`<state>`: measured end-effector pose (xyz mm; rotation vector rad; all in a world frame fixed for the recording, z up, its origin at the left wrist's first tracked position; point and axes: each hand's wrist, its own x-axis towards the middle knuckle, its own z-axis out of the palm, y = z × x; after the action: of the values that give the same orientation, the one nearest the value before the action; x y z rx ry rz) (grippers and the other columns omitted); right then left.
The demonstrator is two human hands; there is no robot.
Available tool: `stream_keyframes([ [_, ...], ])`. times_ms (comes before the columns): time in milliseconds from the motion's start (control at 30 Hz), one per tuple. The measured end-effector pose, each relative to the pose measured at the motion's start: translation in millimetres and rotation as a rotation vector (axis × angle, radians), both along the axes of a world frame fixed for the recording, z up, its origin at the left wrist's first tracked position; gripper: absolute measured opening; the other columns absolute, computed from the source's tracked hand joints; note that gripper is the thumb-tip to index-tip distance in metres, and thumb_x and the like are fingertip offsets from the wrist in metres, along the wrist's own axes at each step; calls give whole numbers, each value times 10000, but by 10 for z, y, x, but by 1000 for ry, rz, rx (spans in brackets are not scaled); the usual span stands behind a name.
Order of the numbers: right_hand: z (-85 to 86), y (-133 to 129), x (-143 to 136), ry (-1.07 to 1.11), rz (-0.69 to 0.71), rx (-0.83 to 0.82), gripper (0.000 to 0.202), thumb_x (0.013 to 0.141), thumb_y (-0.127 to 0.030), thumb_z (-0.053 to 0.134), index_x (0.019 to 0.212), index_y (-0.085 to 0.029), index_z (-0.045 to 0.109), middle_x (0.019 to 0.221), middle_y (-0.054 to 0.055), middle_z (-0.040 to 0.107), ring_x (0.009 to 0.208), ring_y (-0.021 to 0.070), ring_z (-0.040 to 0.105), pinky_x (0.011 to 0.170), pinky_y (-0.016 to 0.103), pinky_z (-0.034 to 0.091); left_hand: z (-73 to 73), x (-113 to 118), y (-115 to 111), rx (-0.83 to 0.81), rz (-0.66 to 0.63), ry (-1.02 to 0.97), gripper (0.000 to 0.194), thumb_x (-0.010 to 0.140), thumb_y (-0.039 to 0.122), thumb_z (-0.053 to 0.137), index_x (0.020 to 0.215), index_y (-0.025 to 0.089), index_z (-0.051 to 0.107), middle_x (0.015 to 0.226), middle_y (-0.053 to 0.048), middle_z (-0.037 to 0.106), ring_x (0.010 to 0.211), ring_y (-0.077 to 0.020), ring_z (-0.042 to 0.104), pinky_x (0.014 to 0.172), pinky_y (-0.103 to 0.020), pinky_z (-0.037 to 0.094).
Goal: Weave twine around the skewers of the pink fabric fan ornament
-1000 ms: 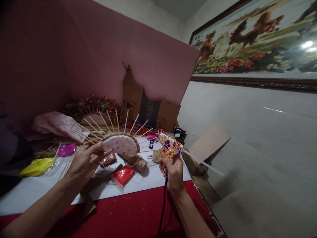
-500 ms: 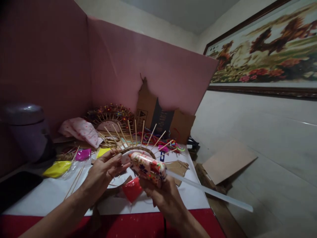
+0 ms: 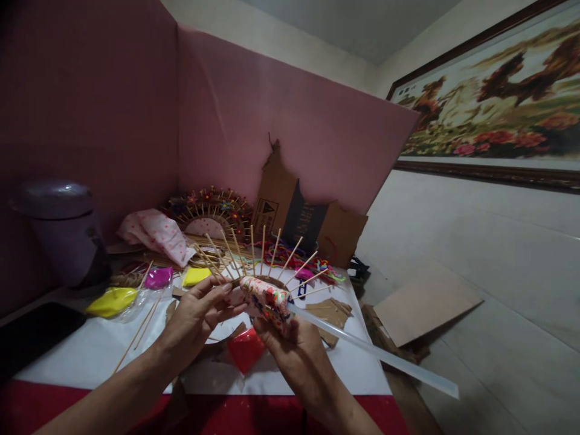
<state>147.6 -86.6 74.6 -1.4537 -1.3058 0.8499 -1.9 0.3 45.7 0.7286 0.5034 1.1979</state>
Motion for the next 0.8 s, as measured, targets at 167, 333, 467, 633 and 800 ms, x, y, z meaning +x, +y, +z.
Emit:
stream_keyframes([
  [167,109,-19,-64,-43,47,-49,299,740,-440,652,669,-153,611,490,-35,448,411,63,320,344,189,235,1,4,-2,-18,25,6,162,649,167,726,721,136,584,704,0,608,659,-141,616,679,-404,577],
  [333,91,-9,-64,-148,39,-102,349,775,-492,597,745,-145,609,452,-59,361,391,63,287,345,197,223,17,9,-21,-16,21,13,160,649,169,717,700,134,570,708,-4,606,662,-150,620,650,-381,577],
  [467,25,4,-39,-204,59,-106,364,790,-507,569,789,-146,611,469,-57,367,383,56,260,338,201,194,28,7,-43,-18,27,23,163,647,173,716,679,131,562,700,2,592,634,-141,611,643,-372,576],
  [633,51,-17,-60,-237,46,-102,377,784,-519,566,801,-146,616,479,-56,349,387,60,250,347,210,202,16,3,-42,-1,17,23,170,636,194,723,689,131,574,718,-9,603,660,-155,617,661,-377,568],
  [800,68,-39,-61,-254,36,-99,362,789,-518,556,746,-160,583,463,-64,307,395,67,243,364,214,217,-9,8,-26,12,-13,-1,183,613,192,735,696,136,581,712,-17,627,668,-162,619,701,-420,558],
])
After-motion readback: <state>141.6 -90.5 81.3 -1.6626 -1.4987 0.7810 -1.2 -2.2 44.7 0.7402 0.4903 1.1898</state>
